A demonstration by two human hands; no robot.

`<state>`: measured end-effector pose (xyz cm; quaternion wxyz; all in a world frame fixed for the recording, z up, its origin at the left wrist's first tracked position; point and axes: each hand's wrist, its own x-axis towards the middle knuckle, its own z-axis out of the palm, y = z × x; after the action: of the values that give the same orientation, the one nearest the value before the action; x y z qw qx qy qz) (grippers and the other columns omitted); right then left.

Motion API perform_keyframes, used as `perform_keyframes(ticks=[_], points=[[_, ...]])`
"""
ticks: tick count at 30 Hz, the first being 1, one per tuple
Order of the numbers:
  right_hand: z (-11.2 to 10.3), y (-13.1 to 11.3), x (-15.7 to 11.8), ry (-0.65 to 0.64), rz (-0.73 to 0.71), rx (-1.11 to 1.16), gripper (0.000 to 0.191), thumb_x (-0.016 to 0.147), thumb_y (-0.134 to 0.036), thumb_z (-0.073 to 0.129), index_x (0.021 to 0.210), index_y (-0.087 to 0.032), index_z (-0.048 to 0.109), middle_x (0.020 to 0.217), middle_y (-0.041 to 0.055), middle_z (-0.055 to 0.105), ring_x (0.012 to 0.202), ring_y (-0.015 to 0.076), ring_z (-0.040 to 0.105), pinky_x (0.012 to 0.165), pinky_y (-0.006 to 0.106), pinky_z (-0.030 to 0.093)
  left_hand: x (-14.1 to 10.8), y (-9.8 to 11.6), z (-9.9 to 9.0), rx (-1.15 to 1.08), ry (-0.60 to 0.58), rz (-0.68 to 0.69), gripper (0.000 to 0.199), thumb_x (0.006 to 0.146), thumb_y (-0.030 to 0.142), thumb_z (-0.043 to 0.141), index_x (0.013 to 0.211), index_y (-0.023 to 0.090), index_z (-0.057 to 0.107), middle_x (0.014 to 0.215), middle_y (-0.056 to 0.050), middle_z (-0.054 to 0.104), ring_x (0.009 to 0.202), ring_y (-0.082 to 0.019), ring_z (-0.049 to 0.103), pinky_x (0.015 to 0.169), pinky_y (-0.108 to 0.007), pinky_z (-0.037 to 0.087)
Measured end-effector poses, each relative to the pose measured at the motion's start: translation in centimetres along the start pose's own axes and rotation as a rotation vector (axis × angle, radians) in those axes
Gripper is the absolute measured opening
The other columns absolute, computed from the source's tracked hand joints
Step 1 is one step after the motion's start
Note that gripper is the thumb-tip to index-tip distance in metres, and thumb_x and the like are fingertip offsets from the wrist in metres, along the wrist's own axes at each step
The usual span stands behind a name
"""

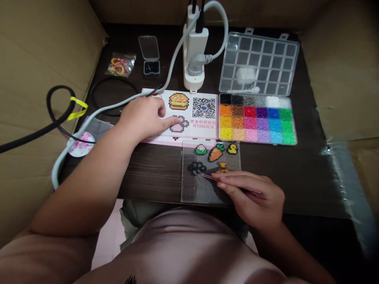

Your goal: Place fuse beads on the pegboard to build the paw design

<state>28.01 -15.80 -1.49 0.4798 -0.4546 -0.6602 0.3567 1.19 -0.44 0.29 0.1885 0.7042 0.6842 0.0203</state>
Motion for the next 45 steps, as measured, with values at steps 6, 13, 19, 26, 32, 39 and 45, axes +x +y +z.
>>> perform_keyframes(ticks=[6, 13, 19, 26, 32, 39, 45], points=[[0.02, -0.04, -0.1, 0.024, 0.017, -0.01, 0.03, 0.083, -0.001, 0.079, 0.093, -0.028, 0.087, 0.089, 0.0022, 0.087, 0.076, 0.0211, 0.085, 0.07, 0.03, 0.074, -0.04, 0.03, 0.04, 0.038, 0.012, 0.004, 0.052, 0.075, 0.079, 0.071, 0.086, 0.028, 0.068, 0.086, -0.009, 0.073, 0.09, -0.03, 0.067, 0.073, -0.041, 0.045], [0.04, -0.01, -0.06, 0.015, 0.016, -0.01, 0.033, 0.083, 0.0, 0.079, 0.094, -0.03, 0.087, 0.09, 0.0015, 0.087, 0.076, 0.0213, 0.086, 0.071, 0.03, 0.074, -0.04, -0.1, 0.08, -0.009, 0.01, 0.006, 0.049, 0.075, 0.077, 0.073, 0.086, 0.029, 0.069, 0.089, -0.009, 0.072, 0.096, -0.031, 0.066, 0.077, -0.04, 0.046], [-0.06, -0.13, -0.09, 0.037, 0.032, 0.003, 0.03, 0.083, -0.001, 0.079, 0.092, -0.029, 0.087, 0.088, 0.0023, 0.087, 0.075, 0.0214, 0.085, 0.071, 0.03, 0.073, -0.06, 0.0, 0.02, 0.0, -0.003, -0.007, 0.051, 0.075, 0.077, 0.073, 0.088, 0.028, 0.068, 0.089, -0.009, 0.072, 0.096, -0.031, 0.067, 0.078, -0.039, 0.046], [-0.23, -0.12, -0.17, 0.043, 0.035, 0.009, 0.028, 0.084, -0.002, 0.078, 0.09, -0.027, 0.086, 0.087, 0.0033, 0.087, 0.075, 0.0221, 0.085, 0.07, 0.03, 0.073, -0.01, 0.05, 0.0, 0.047, 0.005, 0.01, 0.052, 0.076, 0.08, 0.071, 0.085, 0.028, 0.066, 0.087, -0.009, 0.073, 0.09, -0.03, 0.067, 0.073, -0.04, 0.045], [-0.24, -0.18, -0.08, 0.046, 0.046, -0.013, 0.025, 0.085, -0.004, 0.078, 0.088, -0.027, 0.086, 0.086, 0.0039, 0.087, 0.074, 0.0223, 0.085, 0.068, 0.03, 0.073, -0.06, 0.06, -0.02, 0.004, 0.004, 0.005, 0.049, 0.076, 0.076, 0.074, 0.088, 0.029, 0.069, 0.092, -0.009, 0.073, 0.097, -0.031, 0.067, 0.078, -0.04, 0.047], [-0.24, -0.06, -0.07, 0.041, 0.026, 0.0, 0.028, 0.084, -0.001, 0.077, 0.09, -0.027, 0.087, 0.087, 0.0035, 0.087, 0.075, 0.0211, 0.085, 0.069, 0.029, 0.072, 0.0, 0.05, -0.01, 0.011, 0.005, 0.002, 0.048, 0.076, 0.075, 0.074, 0.088, 0.029, 0.07, 0.089, -0.01, 0.072, 0.094, -0.032, 0.067, 0.078, -0.042, 0.047], [-0.14, 0.03, -0.16, 0.049, 0.023, 0.004, 0.031, 0.083, 0.0, 0.079, 0.092, -0.028, 0.087, 0.089, 0.0026, 0.087, 0.076, 0.0202, 0.085, 0.07, 0.028, 0.072, 0.02, -0.08, 0.08, 0.013, 0.014, 0.019, 0.051, 0.075, 0.078, 0.072, 0.085, 0.028, 0.07, 0.089, -0.01, 0.074, 0.09, -0.032, 0.067, 0.075, -0.042, 0.046]])
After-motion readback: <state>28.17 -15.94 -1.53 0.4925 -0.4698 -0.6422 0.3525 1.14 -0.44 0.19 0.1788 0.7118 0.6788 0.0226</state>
